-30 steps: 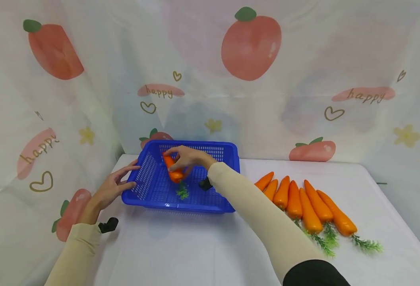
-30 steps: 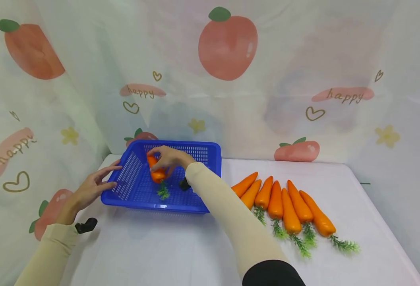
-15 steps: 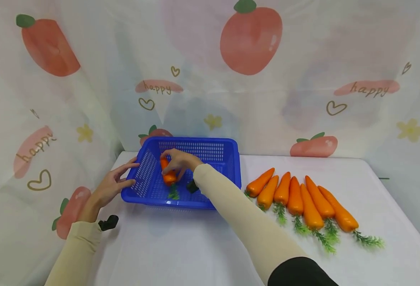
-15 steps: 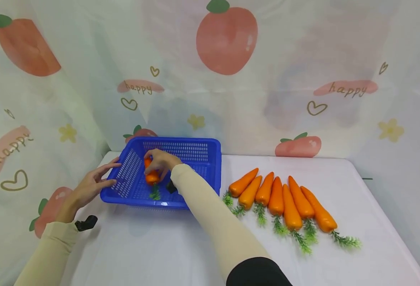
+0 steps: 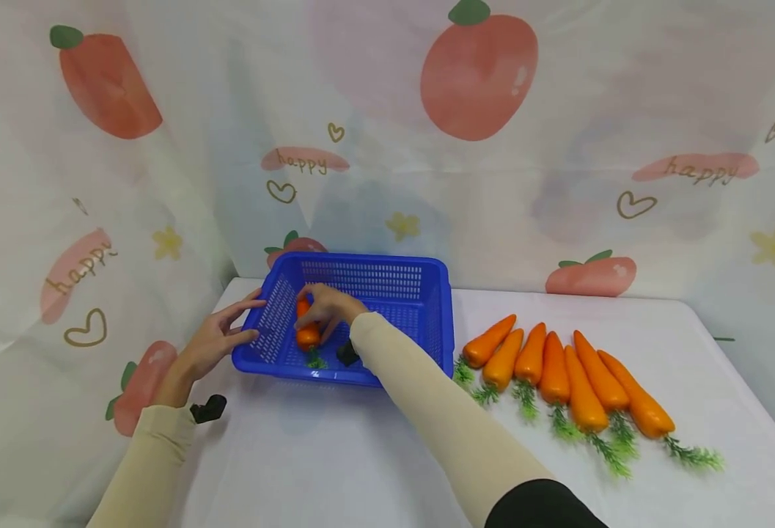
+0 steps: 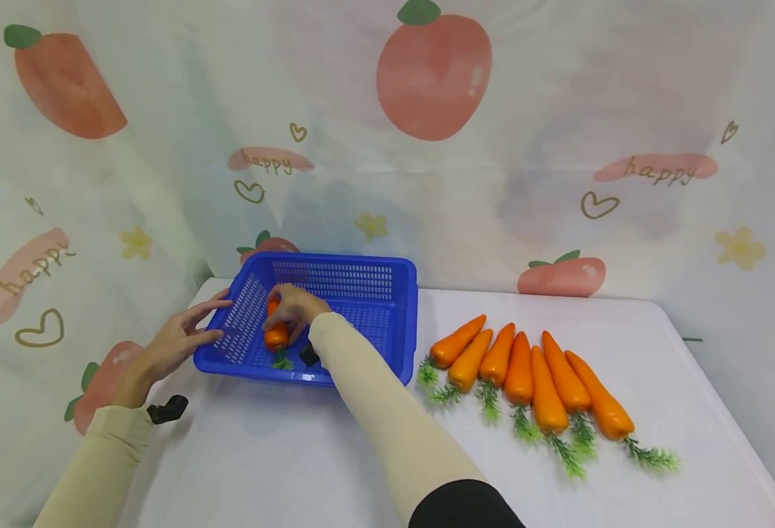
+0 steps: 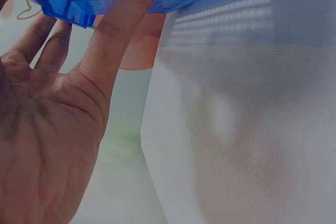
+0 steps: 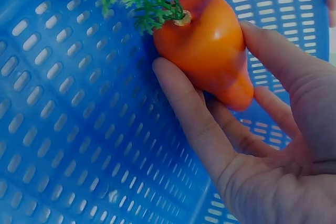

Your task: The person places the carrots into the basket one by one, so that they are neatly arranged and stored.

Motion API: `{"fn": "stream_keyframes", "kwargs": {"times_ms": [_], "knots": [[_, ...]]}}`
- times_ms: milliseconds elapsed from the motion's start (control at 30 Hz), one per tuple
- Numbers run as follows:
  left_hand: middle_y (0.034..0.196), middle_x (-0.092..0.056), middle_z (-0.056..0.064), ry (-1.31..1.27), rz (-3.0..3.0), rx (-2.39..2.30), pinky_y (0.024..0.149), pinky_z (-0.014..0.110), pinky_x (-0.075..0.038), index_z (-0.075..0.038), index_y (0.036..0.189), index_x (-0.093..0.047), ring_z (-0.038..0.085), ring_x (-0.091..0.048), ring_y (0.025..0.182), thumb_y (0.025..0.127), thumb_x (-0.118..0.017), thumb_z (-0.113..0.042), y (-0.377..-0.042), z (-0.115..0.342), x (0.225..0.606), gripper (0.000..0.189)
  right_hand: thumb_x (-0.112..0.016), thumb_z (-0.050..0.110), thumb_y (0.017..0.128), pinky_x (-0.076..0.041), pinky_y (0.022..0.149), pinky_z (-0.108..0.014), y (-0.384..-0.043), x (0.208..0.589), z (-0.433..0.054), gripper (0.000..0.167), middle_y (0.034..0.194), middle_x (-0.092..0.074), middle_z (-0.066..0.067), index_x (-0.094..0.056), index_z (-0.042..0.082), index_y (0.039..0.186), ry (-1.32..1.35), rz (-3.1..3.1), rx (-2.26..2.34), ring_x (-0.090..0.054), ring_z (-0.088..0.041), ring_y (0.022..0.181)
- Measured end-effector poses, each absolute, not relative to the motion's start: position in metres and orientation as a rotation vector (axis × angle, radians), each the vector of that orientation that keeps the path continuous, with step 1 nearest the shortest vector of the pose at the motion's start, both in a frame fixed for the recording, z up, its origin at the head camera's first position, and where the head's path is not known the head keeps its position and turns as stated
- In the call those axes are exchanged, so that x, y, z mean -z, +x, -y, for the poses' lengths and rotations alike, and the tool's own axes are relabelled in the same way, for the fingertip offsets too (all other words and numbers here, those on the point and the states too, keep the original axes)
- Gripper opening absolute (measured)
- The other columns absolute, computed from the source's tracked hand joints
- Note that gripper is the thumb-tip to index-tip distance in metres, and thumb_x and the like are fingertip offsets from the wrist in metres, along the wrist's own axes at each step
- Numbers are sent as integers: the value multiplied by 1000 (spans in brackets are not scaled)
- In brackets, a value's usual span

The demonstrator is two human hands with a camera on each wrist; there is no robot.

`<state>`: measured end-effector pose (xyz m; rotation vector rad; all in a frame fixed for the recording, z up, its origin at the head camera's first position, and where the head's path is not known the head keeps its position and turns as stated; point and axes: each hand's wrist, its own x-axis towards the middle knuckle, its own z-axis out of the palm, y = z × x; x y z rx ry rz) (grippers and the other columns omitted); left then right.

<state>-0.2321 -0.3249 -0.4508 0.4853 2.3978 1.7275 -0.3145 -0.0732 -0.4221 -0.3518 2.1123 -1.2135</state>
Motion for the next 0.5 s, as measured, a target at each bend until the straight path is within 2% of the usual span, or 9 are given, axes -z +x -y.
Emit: {"fn": "stream_keyframes", "kwargs": {"times_ms": [200,500], "knots": [[172,-18,3,463,-2402,-1719,91,35,-58,-7,153,-45,54,-27,148,100,-64,-11,-233,324,452,57,-77,6,91,-63,75,-49,-314,425,75,65,121,-54,-21,-46,9,149,-332,-2124,1207,-68,-41,99],[172,-17,2,443,-2376,-1740,90,35,-59,-6,154,-44,54,-32,145,100,-63,-10,-233,324,451,58,-80,8,90,-63,73,-48,-315,427,78,66,118,-55,-20,-47,9,148,-339,-2162,1195,-69,-39,98]]}}
